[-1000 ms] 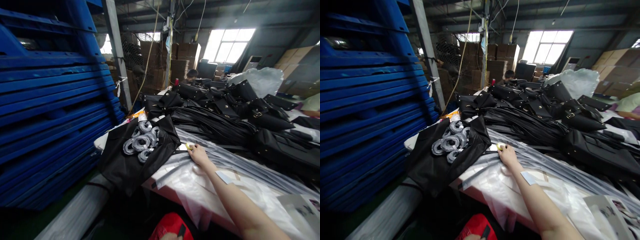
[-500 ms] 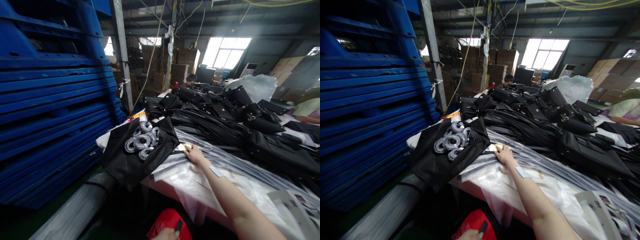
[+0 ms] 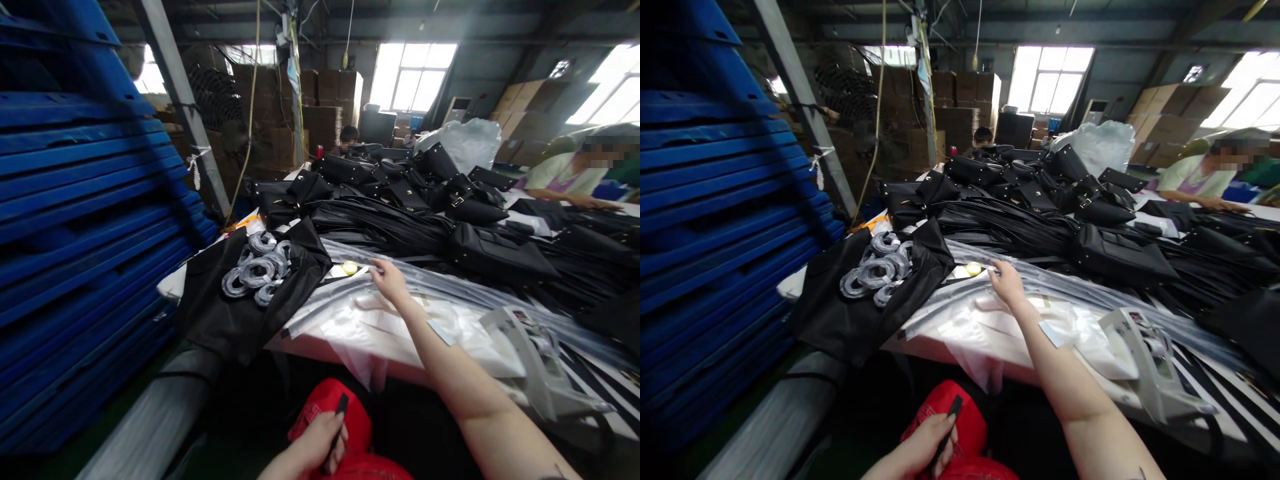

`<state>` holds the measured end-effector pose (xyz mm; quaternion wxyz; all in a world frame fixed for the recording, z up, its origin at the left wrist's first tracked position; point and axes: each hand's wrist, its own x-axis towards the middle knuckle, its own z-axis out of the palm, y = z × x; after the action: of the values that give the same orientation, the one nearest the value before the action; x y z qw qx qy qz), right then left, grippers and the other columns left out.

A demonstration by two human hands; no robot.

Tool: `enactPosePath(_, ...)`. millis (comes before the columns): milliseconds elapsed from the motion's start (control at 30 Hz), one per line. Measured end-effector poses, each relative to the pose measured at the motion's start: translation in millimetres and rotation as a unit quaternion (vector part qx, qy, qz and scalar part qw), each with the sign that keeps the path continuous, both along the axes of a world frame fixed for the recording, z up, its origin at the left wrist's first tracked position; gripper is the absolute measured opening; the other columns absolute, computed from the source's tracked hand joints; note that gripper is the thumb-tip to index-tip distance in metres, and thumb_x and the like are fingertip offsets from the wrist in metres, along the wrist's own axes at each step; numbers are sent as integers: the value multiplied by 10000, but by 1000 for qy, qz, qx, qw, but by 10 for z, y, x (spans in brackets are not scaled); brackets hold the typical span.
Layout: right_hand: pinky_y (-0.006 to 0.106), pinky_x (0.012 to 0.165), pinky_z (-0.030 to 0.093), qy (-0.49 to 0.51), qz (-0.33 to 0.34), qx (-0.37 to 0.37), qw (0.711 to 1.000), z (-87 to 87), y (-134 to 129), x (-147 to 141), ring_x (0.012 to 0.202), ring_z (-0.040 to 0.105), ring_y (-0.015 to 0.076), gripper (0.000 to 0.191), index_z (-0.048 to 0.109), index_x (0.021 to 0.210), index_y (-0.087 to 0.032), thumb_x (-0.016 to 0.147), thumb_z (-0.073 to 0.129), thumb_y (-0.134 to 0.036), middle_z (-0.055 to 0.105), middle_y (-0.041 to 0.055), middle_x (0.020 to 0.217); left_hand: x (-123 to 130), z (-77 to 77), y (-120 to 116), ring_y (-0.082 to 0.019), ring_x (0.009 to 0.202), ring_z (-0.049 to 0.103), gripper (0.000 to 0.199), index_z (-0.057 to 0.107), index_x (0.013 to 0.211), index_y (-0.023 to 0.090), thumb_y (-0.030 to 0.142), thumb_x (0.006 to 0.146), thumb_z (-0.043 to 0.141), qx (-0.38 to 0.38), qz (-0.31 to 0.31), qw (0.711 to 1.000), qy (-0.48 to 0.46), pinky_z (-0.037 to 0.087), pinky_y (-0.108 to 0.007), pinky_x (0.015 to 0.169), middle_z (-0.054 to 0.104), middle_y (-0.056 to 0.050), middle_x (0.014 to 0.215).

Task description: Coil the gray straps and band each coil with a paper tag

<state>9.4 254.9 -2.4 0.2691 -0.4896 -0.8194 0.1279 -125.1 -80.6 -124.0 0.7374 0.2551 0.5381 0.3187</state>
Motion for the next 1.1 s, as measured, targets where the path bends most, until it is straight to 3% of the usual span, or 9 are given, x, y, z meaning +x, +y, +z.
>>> enactPosePath(100,345,788,550,42,-48,13,998,46,-277,457,907,687,220,348,678,1119,-162,928,452,-347,723,118,1097,-25,-22,-32,-77,291,353,720,524,720,189,899,618,464,0,18,1000,-4,225,-214,345,478,57,394)
enactPosePath(200,334,723,563,59,-71,16,996,-26,-673,869,835,697,215,328,704,1025,-171,906,476,-374,744,106,998,-5,-55,-24,-75,277,352,743,503,725,191,921,594,449,-5,34,999,12,233,-207,335,473,69,379)
enactPosePath(300,308,691,569,53,-74,10,996,-156,-1015,1129,804,698,194,303,705,1020,-189,892,503,-375,747,85,980,60,-23,22,-75,270,346,759,495,732,190,933,581,449,6,39,999,27,215,-202,330,468,72,367)
enactPosePath(400,333,748,567,27,-85,10,996,-252,-1102,1269,843,693,203,291,697,1037,-195,902,491,-348,739,82,996,120,109,75,-75,266,339,754,494,740,188,926,586,463,27,45,998,25,201,-202,328,465,74,361)
enactPosePath(567,443,1017,430,-37,-104,24,994,-317,-749,1296,1150,581,277,314,678,1135,-159,903,480,-236,655,153,1217,177,413,121,-68,272,346,721,498,762,184,892,627,482,49,44,997,33,214,-205,335,476,75,386)
enactPosePath(700,441,1045,380,-77,-74,22,994,-392,-598,1209,1141,577,264,216,721,1004,-180,848,571,-183,678,126,1192,225,505,120,-69,274,358,728,487,761,191,903,611,477,56,47,996,49,222,-210,338,490,70,405)
enactPosePath(900,378,912,446,-69,-34,50,996,-421,-790,1236,915,637,243,160,720,797,-179,857,571,-181,732,98,896,203,517,149,-70,268,356,714,481,762,192,892,626,476,64,58,995,55,220,-204,327,487,69,395)
enactPosePath(1100,388,898,434,-20,-1,49,999,-155,-1178,1200,927,626,258,226,695,805,-187,920,541,-306,721,103,925,87,960,288,-50,290,338,635,500,797,173,803,720,516,110,73,990,51,206,-190,333,505,66,439)
